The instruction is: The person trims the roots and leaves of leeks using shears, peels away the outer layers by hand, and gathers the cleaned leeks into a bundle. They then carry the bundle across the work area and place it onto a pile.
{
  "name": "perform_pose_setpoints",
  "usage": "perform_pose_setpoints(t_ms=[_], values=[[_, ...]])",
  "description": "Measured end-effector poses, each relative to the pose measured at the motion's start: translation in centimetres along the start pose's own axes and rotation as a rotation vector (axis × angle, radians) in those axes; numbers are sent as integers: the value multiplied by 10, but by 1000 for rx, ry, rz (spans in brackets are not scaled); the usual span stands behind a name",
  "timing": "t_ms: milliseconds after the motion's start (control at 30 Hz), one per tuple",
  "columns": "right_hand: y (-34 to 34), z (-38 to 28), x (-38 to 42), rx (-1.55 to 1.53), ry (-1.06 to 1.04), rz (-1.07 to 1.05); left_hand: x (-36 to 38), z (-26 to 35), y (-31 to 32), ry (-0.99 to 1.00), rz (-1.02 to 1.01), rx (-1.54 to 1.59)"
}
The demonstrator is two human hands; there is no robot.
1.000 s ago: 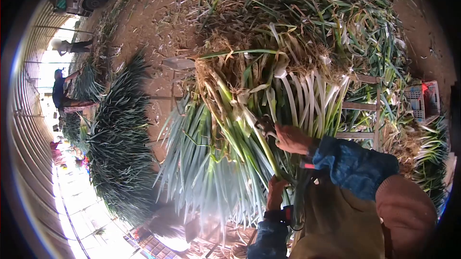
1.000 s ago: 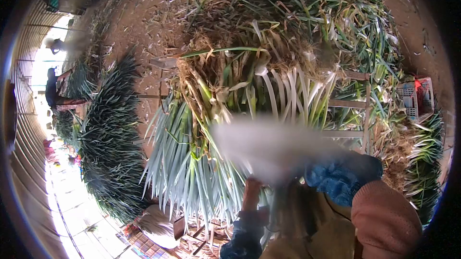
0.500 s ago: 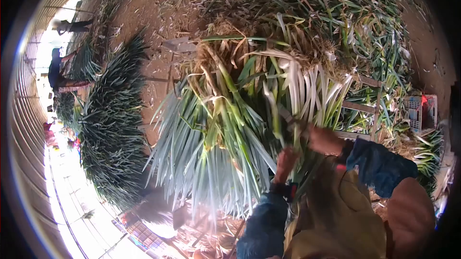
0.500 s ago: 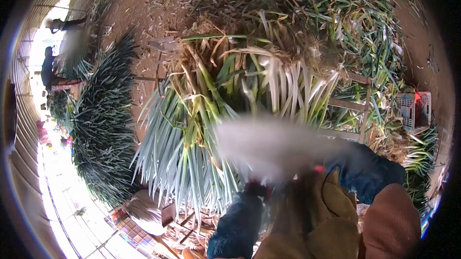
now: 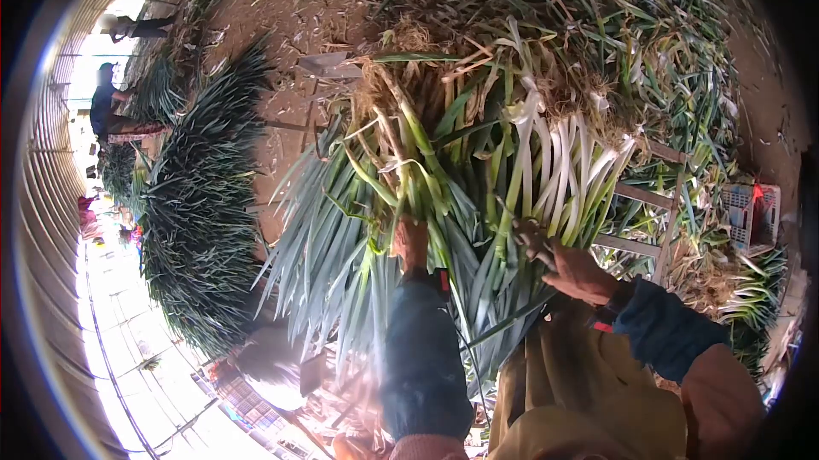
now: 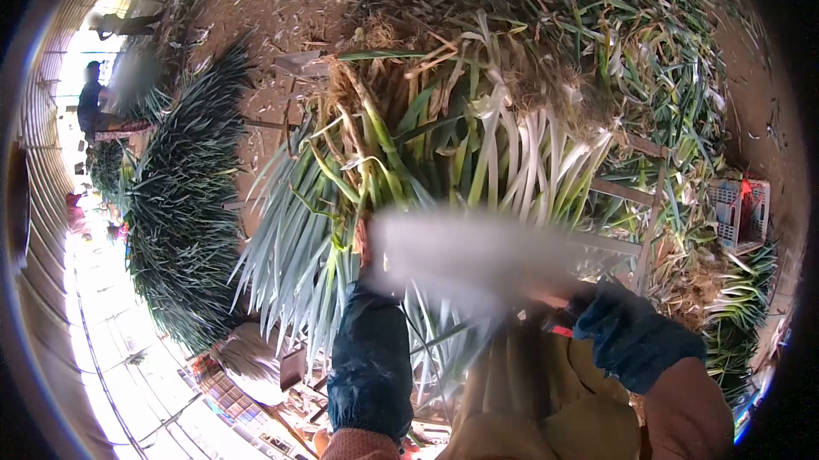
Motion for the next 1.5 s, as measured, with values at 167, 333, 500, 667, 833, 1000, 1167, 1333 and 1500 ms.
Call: perform_pose_setpoints(t_ms=[167, 333, 500, 667, 833, 1000, 1167, 1333, 1500], values=[[6, -23, 19, -11, -193, -7, 50, -4, 15, 77, -540, 936], [-13, -53, 39, 184, -179, -90, 89, 14, 41, -122, -666, 1358], [16, -5, 28, 174, -88, -14, 96, 6, 79, -214, -694, 1194], [19, 21, 36, 3, -13, 30, 56, 55, 28, 111, -634, 1270], [16, 23, 39, -57, -25, 75, 35, 84, 28, 95, -433, 1287], [-12, -10, 45, -2, 129, -159, 93, 54, 107, 125, 68, 280], [10, 4, 32, 491, -264, 40, 88, 55, 90, -47, -150, 343], [-1, -21, 35, 458, -275, 21, 108, 40, 54, 106, -407, 1040], [22, -18, 44, 67, -215, 53, 122, 37, 45, -122, -332, 971]])
Point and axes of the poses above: each hand's wrist, its own x-axis away from the middle knuckle, its own y-axis out of the palm, z = x × y, the point moved 1 cm from there along -x, towards the middle knuckle, and after that the axes turned 3 degrees about -y, right-handed, at the moved point
